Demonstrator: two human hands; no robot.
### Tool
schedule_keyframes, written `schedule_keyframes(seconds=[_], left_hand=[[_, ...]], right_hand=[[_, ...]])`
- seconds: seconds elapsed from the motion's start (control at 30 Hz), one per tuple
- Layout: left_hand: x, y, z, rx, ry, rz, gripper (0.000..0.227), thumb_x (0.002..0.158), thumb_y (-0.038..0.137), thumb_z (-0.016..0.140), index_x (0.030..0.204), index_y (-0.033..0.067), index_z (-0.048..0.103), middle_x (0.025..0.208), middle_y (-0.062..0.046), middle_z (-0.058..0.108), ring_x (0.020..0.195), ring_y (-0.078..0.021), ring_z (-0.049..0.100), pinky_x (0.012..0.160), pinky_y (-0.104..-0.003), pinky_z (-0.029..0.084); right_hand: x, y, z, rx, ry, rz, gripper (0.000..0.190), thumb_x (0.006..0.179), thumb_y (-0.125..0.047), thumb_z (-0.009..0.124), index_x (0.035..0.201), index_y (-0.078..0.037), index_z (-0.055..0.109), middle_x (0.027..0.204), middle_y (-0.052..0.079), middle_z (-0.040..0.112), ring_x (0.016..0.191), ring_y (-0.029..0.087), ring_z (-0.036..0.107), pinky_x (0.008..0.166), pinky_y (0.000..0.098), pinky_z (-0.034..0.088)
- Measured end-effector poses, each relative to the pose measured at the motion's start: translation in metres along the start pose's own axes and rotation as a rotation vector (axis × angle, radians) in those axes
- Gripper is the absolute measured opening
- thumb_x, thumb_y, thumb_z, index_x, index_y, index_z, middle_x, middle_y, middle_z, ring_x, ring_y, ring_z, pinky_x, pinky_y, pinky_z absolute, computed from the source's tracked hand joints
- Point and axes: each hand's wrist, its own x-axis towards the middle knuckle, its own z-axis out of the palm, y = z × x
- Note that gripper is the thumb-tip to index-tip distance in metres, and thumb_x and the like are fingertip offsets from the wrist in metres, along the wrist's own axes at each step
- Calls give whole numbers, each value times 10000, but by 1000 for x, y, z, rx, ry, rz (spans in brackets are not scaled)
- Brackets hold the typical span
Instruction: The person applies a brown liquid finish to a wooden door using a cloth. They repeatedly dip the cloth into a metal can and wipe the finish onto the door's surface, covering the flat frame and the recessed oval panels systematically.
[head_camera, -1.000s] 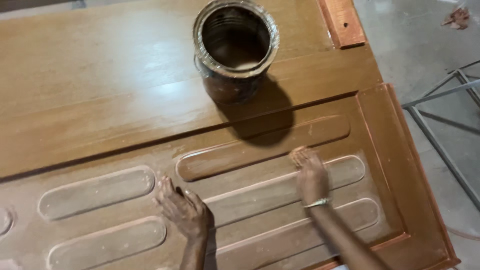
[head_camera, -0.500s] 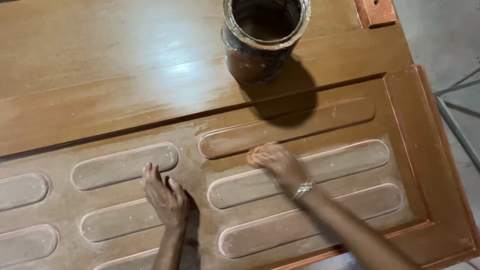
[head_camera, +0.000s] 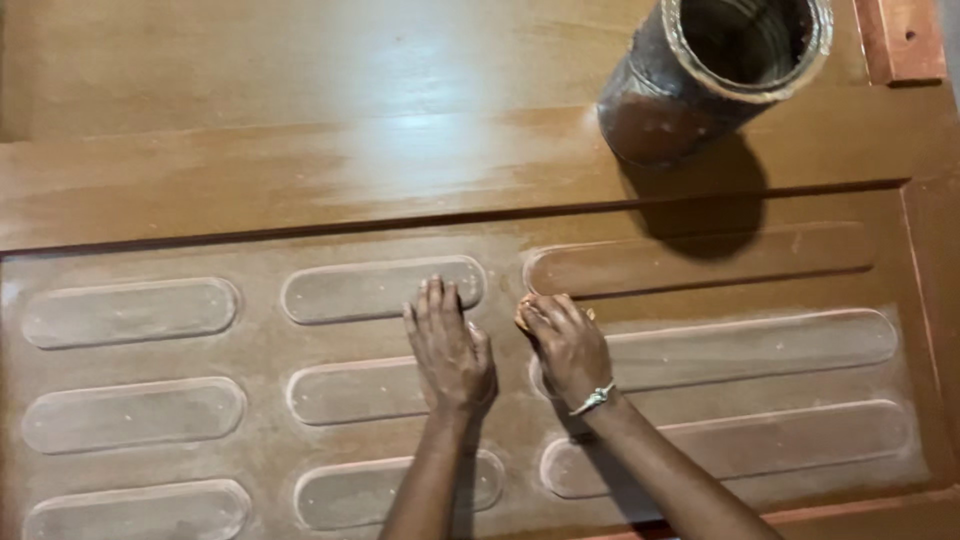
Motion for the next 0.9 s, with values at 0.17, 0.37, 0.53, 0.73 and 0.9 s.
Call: schedule_keyframes(seconds=[0.17, 0.37, 0.53, 0.73, 0.9], left_hand=[[1, -3, -2, 11, -41, -30, 647, 882, 206, 536, 1483, 0, 409, 1598, -221, 381, 1514, -379, 300, 1267, -559, 128], [3, -4, -3, 11, -60, -31, 644, 882, 222, 542, 1479, 7, 433, 1595, -212, 374, 1507, -368, 300, 1253, -571, 129], [-1, -9, 1, 24, -54, -24, 637, 904, 254, 547, 1484, 13, 435, 1608, -209, 366, 1516, -357, 302, 1258, -576, 135], [4, -8, 1, 31, -82, -28, 643, 892, 285, 555, 1466, 20, 444, 1602, -211, 355, 1506, -358, 289, 1237, -586, 127], [-2, -10, 3, 28, -109, -43, 639, 909, 303, 541, 1479, 30, 449, 1625, -194, 329, 1535, -337, 258, 1260, -586, 109]], right_hand=[[48, -13, 11, -69, -31, 119, 297, 863, -103, 687, 1156, -67, 722, 1197, 130, 694, 1134, 348, 609, 956, 464, 513], [12, -5, -10, -44, -45, -85, 401, 810, -21, 662, 1198, -100, 733, 1244, 83, 714, 1148, 321, 639, 1018, 441, 510], [-7, 32, -37, 36, -67, 255, 332, 875, -85, 686, 1206, -65, 700, 1222, 131, 688, 1102, 342, 668, 954, 440, 549], [50, 26, 4, -4, -218, 233, 353, 802, -227, 787, 1053, -33, 632, 1053, 196, 632, 944, 414, 639, 756, 496, 535], [117, 64, 23, -139, -218, 217, 287, 834, -213, 751, 1023, -52, 608, 1015, 189, 636, 928, 412, 646, 762, 519, 543]])
